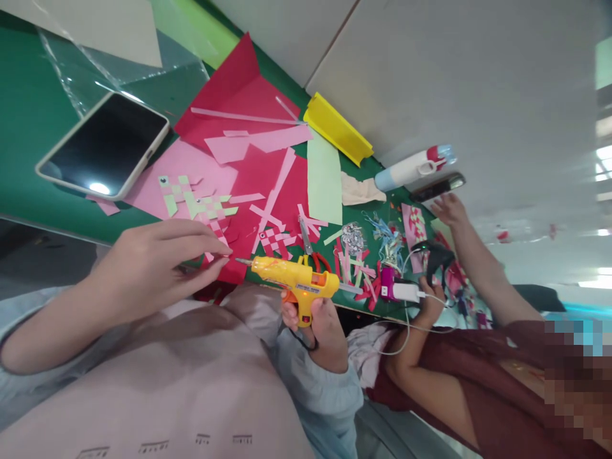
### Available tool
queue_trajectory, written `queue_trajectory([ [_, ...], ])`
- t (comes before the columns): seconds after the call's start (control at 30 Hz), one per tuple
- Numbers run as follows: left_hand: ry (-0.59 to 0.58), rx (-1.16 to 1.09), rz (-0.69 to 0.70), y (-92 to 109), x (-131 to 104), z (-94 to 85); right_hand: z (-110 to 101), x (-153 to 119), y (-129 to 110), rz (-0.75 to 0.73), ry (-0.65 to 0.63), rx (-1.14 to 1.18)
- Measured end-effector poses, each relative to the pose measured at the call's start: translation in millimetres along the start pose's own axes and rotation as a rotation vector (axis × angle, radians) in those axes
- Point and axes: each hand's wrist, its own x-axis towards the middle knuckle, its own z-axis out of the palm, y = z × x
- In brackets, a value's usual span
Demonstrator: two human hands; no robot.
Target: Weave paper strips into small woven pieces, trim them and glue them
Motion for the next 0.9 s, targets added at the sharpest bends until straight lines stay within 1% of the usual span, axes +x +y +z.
queue_trajectory([
  [0.1, -0.003, 0.007, -0.013, 2, 0, 0.7, 3, -1, -3, -0.005, 0.012, -0.017],
  [0.23, 0.021, 0.007, 0.031, 2, 0, 1.4, 2, 0, -2, 0.007, -0.020, -0.005],
  [0.43, 0.025, -0.025, 0.089, 3, 1, 1.6, -2, 2, 1, 0.014, -0.092, 0.012],
  [0.53, 0.033, -0.003, 0.116, 3, 1, 1.5, -2, 2, 3, 0.018, -0.084, 0.012],
  [0.6, 0.029, 0.011, 0.114, 2, 0, 1.3, -2, 2, 3, 0.022, -0.072, 0.002],
  [0.73, 0.016, 0.008, 0.094, 1, 1, 0.3, -4, 1, 5, 0.051, -0.109, 0.063],
  [0.83, 0.041, 0.012, 0.104, -2, 1, -0.6, -5, 3, 7, 0.053, -0.097, 0.115],
  [0.9, 0.060, 0.023, 0.079, -4, 1, -1.5, -4, 4, 8, 0.046, -0.074, 0.128],
])
